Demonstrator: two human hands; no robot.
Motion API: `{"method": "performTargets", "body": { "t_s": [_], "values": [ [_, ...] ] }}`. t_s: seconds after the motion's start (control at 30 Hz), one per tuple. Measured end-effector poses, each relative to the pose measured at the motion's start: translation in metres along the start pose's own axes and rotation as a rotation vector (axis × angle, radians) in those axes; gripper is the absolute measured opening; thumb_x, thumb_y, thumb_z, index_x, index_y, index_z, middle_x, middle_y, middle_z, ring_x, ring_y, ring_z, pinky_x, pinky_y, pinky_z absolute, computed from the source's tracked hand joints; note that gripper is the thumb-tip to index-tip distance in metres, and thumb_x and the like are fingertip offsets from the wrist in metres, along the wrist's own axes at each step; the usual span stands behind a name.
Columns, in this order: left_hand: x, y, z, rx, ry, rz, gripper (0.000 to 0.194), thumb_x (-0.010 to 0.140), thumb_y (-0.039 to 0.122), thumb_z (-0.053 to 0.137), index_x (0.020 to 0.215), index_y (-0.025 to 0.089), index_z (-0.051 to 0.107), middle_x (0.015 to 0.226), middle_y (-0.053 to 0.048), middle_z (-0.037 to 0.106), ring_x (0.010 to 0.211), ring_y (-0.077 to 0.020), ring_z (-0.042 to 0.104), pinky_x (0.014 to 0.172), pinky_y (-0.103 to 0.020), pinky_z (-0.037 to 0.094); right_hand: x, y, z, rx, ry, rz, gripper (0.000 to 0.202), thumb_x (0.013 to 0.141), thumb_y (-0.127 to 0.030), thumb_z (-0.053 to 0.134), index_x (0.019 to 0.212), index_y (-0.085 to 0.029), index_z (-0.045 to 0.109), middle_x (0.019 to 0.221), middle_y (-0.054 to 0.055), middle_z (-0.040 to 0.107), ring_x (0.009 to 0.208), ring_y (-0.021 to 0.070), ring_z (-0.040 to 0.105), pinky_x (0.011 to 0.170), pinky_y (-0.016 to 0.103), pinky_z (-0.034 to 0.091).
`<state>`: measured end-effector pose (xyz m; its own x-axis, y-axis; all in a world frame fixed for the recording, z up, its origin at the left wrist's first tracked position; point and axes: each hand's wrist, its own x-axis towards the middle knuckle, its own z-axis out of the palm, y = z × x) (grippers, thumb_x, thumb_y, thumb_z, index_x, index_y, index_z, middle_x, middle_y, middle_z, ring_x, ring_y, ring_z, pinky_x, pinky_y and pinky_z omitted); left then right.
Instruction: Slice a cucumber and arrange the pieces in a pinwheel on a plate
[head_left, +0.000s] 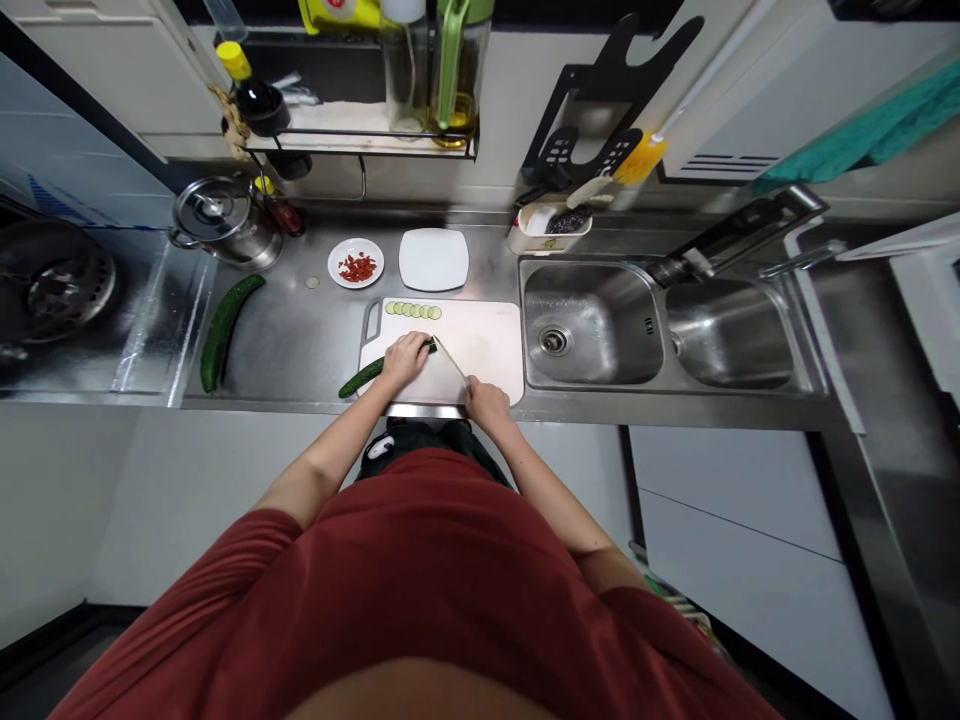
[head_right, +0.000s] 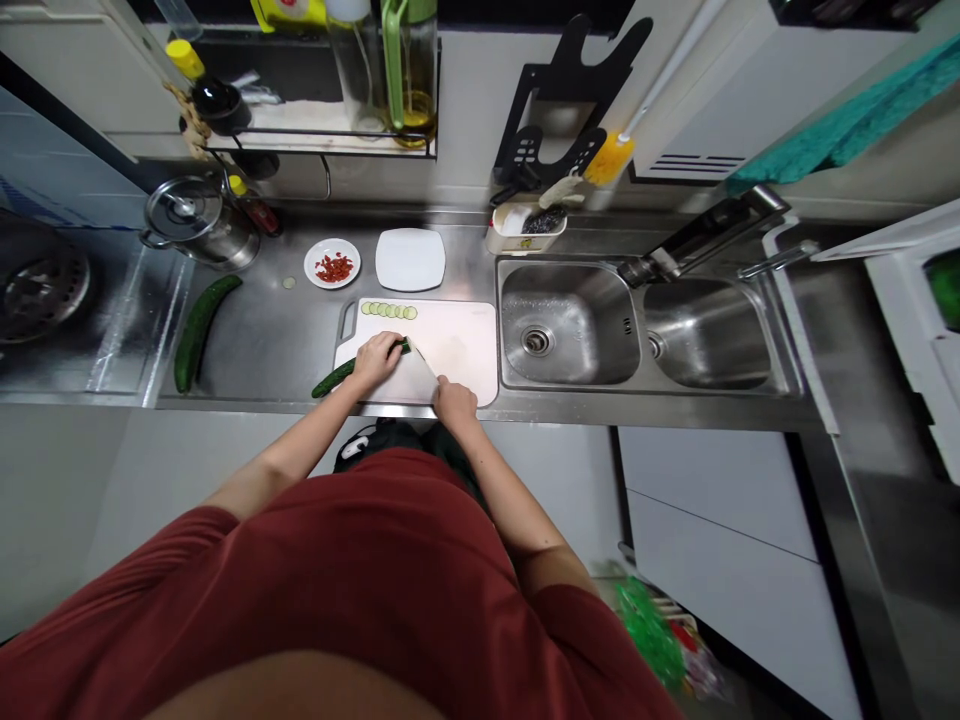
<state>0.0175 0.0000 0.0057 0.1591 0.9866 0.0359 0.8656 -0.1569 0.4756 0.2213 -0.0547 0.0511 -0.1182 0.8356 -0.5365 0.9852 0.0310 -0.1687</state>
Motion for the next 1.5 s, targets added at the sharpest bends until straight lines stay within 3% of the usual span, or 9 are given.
{"method": "performTargets", "body": {
  "t_s": [0.2,0.47,0.63,0.77,1.0,1.13,1.3,1.5],
  "values": [
    [-0.001,0.0,-0.005,-0.066,0.047,-0.066,0.028,0.089,0.027,0.049,0.115,0.024,0.058,0.117,-0.006,0.063,0.109,-0.0225,0.056,0.094,-0.034,0.044,0.003,0.021,-0.01,-0.056,0.201,0.041,0.046,0.098,-0.023,0.034,0.142,-0.033,0.042,0.106,0.011,0.06,0.098,0.024,0.054,0.083,0.033,0.034],
    [0.01,-0.004,-0.018,-0.22,0.191,-0.151,0.029,0.093,0.026,0.041,0.116,0.02,0.058,0.116,-0.007,0.063,0.111,-0.02,0.055,0.098,-0.033,0.043,0.001,0.029,-0.012,-0.115,0.369,-0.021,0.055,0.094,-0.023,0.041,0.148,-0.028,0.035,0.103,0.012,0.052,0.094,0.0245,0.042,0.082,0.034,0.027],
    [0.021,0.012,-0.039,-0.208,-0.027,0.067,0.03,0.091,0.034,0.048,0.114,0.023,0.064,0.119,-0.005,0.063,0.114,-0.021,0.053,0.102,-0.035,0.041,0.0,0.03,-0.017,-0.156,0.402,-0.071,0.057,0.092,-0.019,0.04,0.148,-0.031,0.036,0.102,0.011,0.051,0.093,0.0244,0.039,0.085,0.037,0.023],
    [0.026,0.025,-0.044,-0.134,-0.185,0.175,0.028,0.089,0.033,0.053,0.109,0.024,0.069,0.115,-0.004,0.063,0.113,-0.022,0.053,0.101,-0.035,0.042,0.0,0.033,-0.02,-0.184,0.4,-0.106,0.061,0.089,-0.016,0.042,0.148,-0.031,0.036,0.103,0.012,0.051,0.093,0.0245,0.038,0.087,0.038,0.022],
    [0.027,0.037,-0.035,-0.154,-0.166,0.225,0.018,0.085,0.027,0.056,0.093,0.024,0.071,0.104,-0.003,0.067,0.101,-0.0194,0.059,0.09,-0.031,0.046,0.002,0.044,-0.019,-0.214,0.423,-0.108,0.059,0.09,-0.017,0.041,0.147,-0.033,0.038,0.101,0.01,0.051,0.093,0.024,0.038,0.087,0.038,0.021],
    [0.032,0.037,-0.029,-0.248,-0.128,0.143,0.014,0.083,0.028,0.058,0.087,0.023,0.07,0.096,-0.002,0.069,0.091,-0.0175,0.062,0.081,-0.029,0.047,0.001,0.049,-0.016,-0.208,0.41,-0.064,0.057,0.091,-0.019,0.043,0.146,-0.032,0.039,0.102,0.01,0.052,0.092,0.0236,0.039,0.087,0.038,0.021],
    [0.058,0.021,-0.018,-0.322,-0.117,-0.143,0.018,0.082,0.03,0.059,0.092,0.019,0.07,0.081,-0.002,0.07,0.075,-0.0158,0.062,0.071,-0.027,0.047,-0.001,0.057,-0.013,-0.194,0.414,-0.001,0.054,0.091,-0.023,0.044,0.144,-0.031,0.043,0.099,0.01,0.054,0.092,0.0239,0.041,0.086,0.037,0.022],
    [0.095,0.004,-0.003,-0.2,-0.135,-0.198,0.014,0.078,0.028,0.063,0.086,0.022,0.072,0.085,-0.002,0.071,0.078,-0.0177,0.062,0.073,-0.029,0.046,-0.002,0.063,-0.006,-0.172,0.401,0.059,0.052,0.092,-0.023,0.044,0.143,-0.031,0.044,0.102,0.01,0.056,0.093,0.0235,0.043,0.087,0.037,0.022]
  ]
}}
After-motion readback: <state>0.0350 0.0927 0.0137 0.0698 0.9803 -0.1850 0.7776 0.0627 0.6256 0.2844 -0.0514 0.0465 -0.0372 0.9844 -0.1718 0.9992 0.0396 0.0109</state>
